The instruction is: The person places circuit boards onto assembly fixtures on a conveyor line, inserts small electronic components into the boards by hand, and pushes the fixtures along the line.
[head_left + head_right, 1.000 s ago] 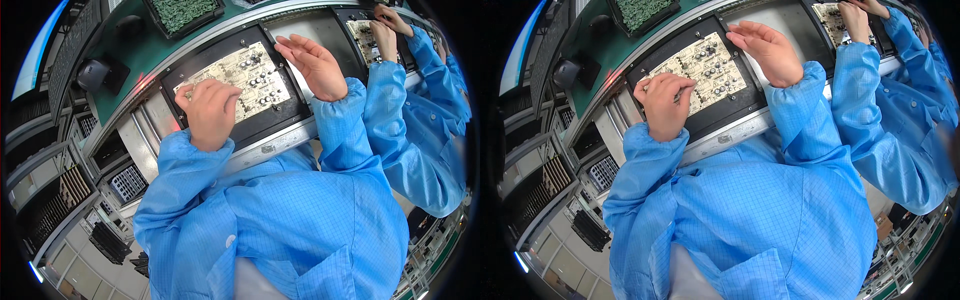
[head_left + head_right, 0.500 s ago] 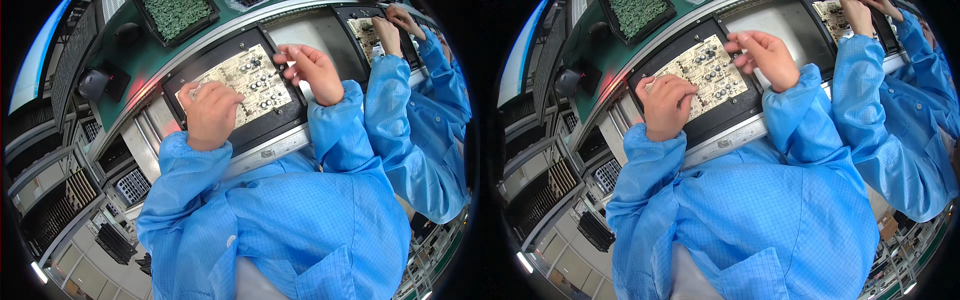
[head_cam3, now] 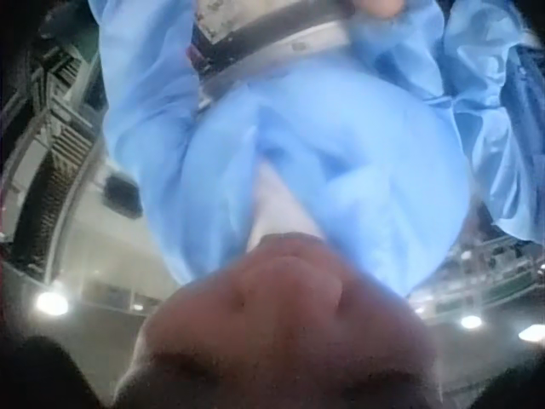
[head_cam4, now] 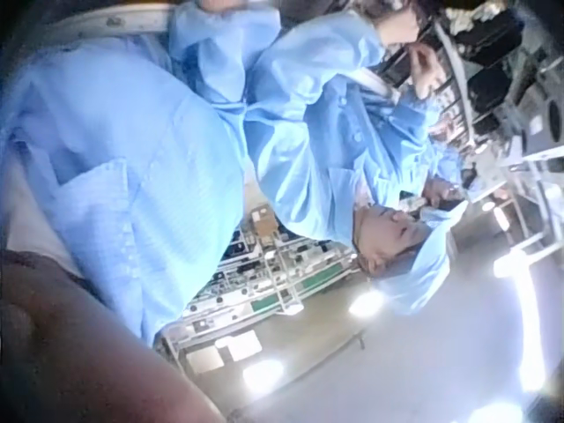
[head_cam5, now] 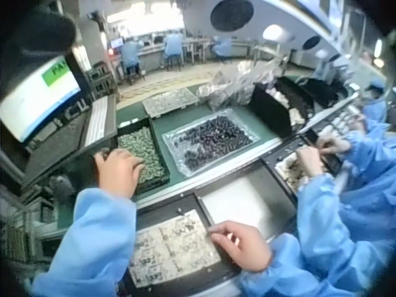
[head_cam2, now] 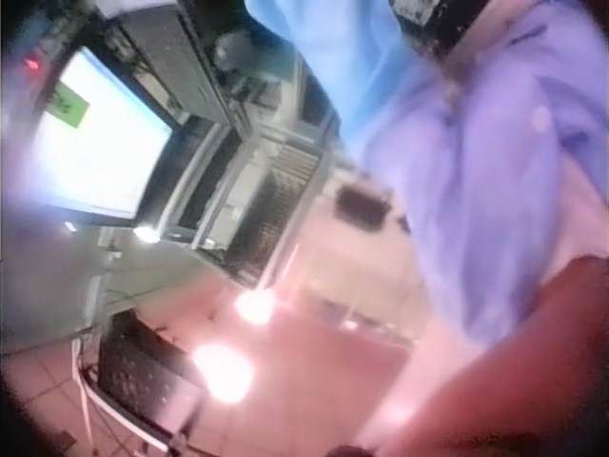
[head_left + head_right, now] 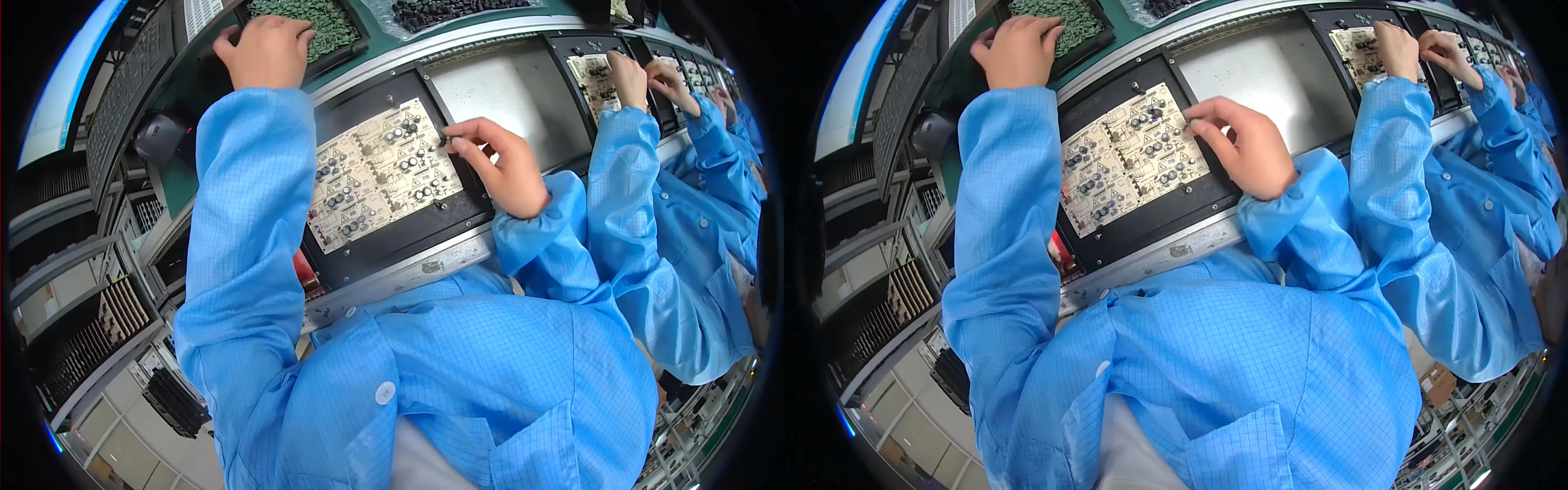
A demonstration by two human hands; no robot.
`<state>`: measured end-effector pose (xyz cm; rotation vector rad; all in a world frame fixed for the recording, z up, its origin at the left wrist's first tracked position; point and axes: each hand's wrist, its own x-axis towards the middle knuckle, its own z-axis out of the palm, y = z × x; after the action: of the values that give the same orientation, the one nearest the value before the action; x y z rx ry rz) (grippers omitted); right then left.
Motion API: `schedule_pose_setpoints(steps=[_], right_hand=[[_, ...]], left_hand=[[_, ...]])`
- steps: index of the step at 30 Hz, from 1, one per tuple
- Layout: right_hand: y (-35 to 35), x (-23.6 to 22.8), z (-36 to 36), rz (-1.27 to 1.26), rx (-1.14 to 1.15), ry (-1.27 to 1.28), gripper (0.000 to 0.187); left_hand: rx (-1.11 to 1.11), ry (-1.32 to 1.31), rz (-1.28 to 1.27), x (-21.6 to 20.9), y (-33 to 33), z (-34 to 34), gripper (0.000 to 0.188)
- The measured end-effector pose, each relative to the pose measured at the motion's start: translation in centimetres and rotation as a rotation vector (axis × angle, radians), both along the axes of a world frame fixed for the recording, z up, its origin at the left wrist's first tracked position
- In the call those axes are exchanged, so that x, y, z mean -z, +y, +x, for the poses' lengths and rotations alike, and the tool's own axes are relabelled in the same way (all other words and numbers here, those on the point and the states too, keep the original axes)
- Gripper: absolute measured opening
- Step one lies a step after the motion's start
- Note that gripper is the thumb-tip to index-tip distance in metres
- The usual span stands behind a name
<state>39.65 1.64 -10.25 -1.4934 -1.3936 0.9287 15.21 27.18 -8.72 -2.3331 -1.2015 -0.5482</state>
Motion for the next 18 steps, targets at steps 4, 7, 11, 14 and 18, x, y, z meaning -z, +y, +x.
schedule_pose_setpoints(steps=[4, 7, 11, 14, 18], right_hand=[[-0.4, -0.7, 0.5, 0.178, -0.03, -0.388, 0.015], [-0.7, -0.7, 0.0, 0.238, -0.012, -0.492, 0.015], [-0.6, -0.4, -1.4, 0.268, 0.075, -0.55, 0.017], [-0.4, 0.0, -1.9, 0.329, 0.096, -0.651, 0.016], [-0.2, 0.0, -1.8, 0.388, 0.09, -0.714, 0.017]], left_hand=[[0.016, -0.022, 0.049, -1.0, -1.5, 0.1, 0.014], [0.027, -0.113, -0.124, -2.3, -2.9, 1.1, 0.01], [0.05, -0.098, -0.038, -2.0, -3.1, 0.8, 0.002], [0.091, -0.21, -0.003, -0.7, -2.4, 0.1, 0.001], [0.078, -0.295, -0.002, -1.0, -2.5, -0.4, 0.0]])
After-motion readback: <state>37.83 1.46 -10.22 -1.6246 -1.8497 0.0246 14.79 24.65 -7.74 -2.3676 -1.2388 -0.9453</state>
